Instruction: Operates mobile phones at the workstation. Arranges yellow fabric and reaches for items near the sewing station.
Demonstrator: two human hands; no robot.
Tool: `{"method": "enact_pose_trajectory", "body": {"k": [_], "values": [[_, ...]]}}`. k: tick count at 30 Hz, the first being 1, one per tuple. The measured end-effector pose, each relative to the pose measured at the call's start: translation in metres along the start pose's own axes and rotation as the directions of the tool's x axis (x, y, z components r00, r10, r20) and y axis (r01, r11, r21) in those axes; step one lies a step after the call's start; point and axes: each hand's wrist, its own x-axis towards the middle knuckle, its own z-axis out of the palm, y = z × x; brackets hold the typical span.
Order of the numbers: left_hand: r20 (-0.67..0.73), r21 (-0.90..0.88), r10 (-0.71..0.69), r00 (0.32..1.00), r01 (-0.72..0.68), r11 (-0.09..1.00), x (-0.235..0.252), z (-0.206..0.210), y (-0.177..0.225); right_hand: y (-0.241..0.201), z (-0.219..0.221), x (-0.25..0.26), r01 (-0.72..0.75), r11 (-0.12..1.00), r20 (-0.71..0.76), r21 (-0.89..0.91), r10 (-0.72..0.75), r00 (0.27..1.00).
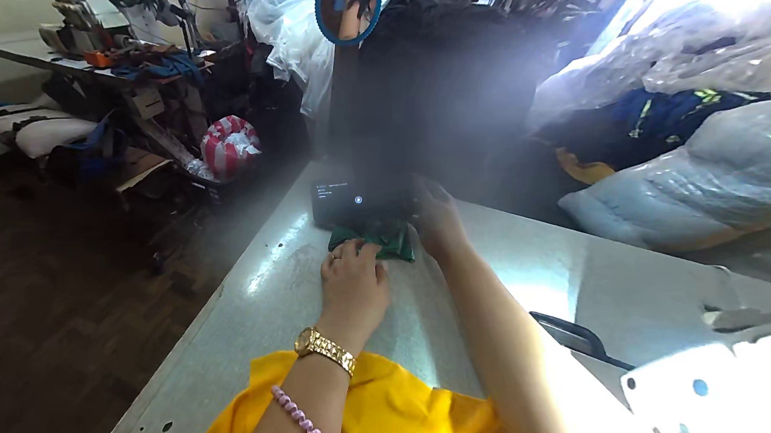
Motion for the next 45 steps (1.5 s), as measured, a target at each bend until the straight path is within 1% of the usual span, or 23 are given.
{"method": "enact_pose_trajectory", "body": {"k": [4,7,9,13,16,20,22,24,27,32,35,39,43,45], "values": [[-0.009,-0.005,0.006,1.000,-0.007,1.000,-0.001,0.000,-0.001,0.008,-0.009,0.003,-0.016,0.999,0.059,0.036,0.014,0.998],[-0.028,-0.025,0.001,1.000,-0.002,1.000,-0.001,-0.001,-0.001,0.015,-0.018,0.002,-0.037,0.997,0.060,0.062,0.033,0.998],[-0.067,-0.068,-0.007,0.998,0.002,0.998,0.000,-0.002,-0.002,0.019,-0.023,0.000,-0.053,0.993,0.049,0.107,0.048,0.998],[-0.145,-0.150,-0.074,0.987,0.052,0.987,0.003,-0.006,-0.004,0.023,-0.026,-0.006,-0.055,0.988,0.049,0.147,0.048,0.998],[-0.201,-0.207,-0.103,0.974,0.061,0.976,0.004,-0.007,-0.006,0.024,-0.025,-0.005,-0.044,0.984,0.042,0.170,0.038,0.998],[-0.235,-0.267,-0.147,0.961,0.081,0.960,0.004,-0.010,-0.007,0.025,-0.026,-0.008,-0.045,0.966,0.009,0.253,0.045,0.999],[-0.228,-0.309,-0.177,0.957,0.102,0.946,0.005,-0.012,-0.008,0.025,-0.028,-0.010,-0.042,0.956,-0.002,0.291,0.045,0.999],[-0.206,-0.357,-0.199,0.958,0.116,0.927,0.007,-0.013,-0.009,0.025,-0.029,-0.011,-0.037,0.964,0.001,0.263,0.038,0.999],[-0.176,-0.385,-0.222,0.959,0.141,0.912,0.008,-0.013,-0.009,0.026,-0.029,-0.011,-0.035,0.979,0.021,0.201,0.031,0.999],[-0.141,-0.429,-0.239,0.961,0.158,0.889,0.009,-0.013,-0.012,0.026,-0.027,-0.012,-0.023,0.982,0.033,0.187,0.017,0.999],[-0.143,-0.449,-0.245,0.959,0.158,0.879,0.010,-0.012,-0.013,0.027,-0.028,-0.011,-0.019,0.986,0.038,0.168,0.012,0.999],[-0.148,-0.433,-0.240,0.959,0.155,0.888,0.011,-0.013,-0.013,0.028,-0.029,-0.013,-0.015,0.991,0.058,0.133,0.008,0.998],[-0.143,-0.473,-0.254,0.957,0.159,0.866,0.010,-0.014,-0.014,0.027,-0.031,-0.015,-0.036,0.990,0.075,0.140,0.026,0.997],[-0.151,-0.478,-0.255,0.955,0.155,0.864,0.011,-0.014,-0.015,0.023,-0.028,-0.014,-0.055,0.988,0.057,0.141,0.047,0.997]]}}
